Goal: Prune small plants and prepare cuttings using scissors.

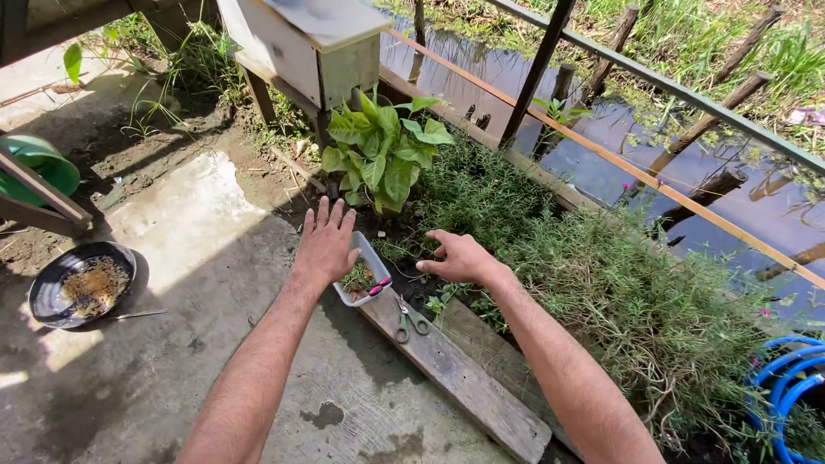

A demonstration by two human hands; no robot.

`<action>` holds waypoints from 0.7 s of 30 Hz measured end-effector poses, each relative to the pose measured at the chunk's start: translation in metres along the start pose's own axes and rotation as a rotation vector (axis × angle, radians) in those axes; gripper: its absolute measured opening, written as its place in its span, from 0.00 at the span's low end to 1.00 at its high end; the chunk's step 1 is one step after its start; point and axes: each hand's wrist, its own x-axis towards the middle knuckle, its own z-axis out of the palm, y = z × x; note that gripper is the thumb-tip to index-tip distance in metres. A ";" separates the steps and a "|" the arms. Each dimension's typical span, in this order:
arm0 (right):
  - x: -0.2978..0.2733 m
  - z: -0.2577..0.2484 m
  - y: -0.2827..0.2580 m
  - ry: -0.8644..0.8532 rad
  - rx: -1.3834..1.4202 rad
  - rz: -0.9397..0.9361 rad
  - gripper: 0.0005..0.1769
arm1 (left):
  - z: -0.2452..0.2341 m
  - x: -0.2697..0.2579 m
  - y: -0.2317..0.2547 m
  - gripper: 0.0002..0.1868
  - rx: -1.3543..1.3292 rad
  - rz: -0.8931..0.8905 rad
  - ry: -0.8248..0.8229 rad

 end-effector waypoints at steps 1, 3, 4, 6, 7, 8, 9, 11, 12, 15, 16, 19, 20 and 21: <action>0.007 0.005 -0.003 -0.008 0.003 0.006 0.49 | 0.010 0.001 -0.006 0.46 -0.004 0.001 -0.009; 0.022 0.014 -0.009 -0.021 0.018 0.047 0.47 | 0.028 0.005 -0.019 0.47 -0.025 0.019 -0.066; 0.031 0.021 -0.009 -0.028 0.021 0.050 0.47 | 0.034 0.007 -0.024 0.47 -0.027 0.019 -0.074; 0.048 0.035 -0.007 -0.057 0.017 0.090 0.48 | 0.046 0.012 -0.032 0.47 -0.034 0.007 -0.220; 0.057 0.042 -0.007 -0.062 0.020 0.096 0.48 | 0.055 0.014 -0.037 0.47 -0.037 0.010 -0.227; 0.065 0.050 -0.007 -0.080 0.022 0.117 0.48 | 0.064 0.016 -0.042 0.48 -0.036 -0.011 -0.258; 0.071 0.058 -0.006 -0.100 0.023 0.139 0.48 | 0.074 0.016 -0.045 0.49 -0.037 -0.033 -0.291; 0.085 0.077 -0.004 -0.102 0.017 0.160 0.48 | 0.092 0.018 -0.053 0.48 -0.064 -0.080 -0.295; 0.092 0.085 -0.003 -0.098 0.010 0.174 0.49 | 0.100 0.020 -0.057 0.47 -0.086 -0.130 -0.291; 0.113 0.114 0.005 -0.067 0.018 0.162 0.47 | 0.139 0.026 -0.074 0.44 -0.155 -0.199 -0.332; 0.121 0.127 0.012 -0.068 0.019 0.167 0.47 | 0.148 0.026 -0.078 0.44 -0.156 -0.194 -0.335; 0.143 0.159 0.027 0.006 0.025 0.161 0.44 | 0.158 0.025 -0.084 0.38 -0.152 -0.176 -0.296; 0.147 0.165 0.029 0.008 0.027 0.168 0.42 | 0.150 0.024 -0.082 0.36 -0.194 -0.177 -0.338; 0.151 0.173 0.032 0.008 0.032 0.176 0.41 | 0.142 0.022 -0.081 0.35 -0.235 -0.179 -0.382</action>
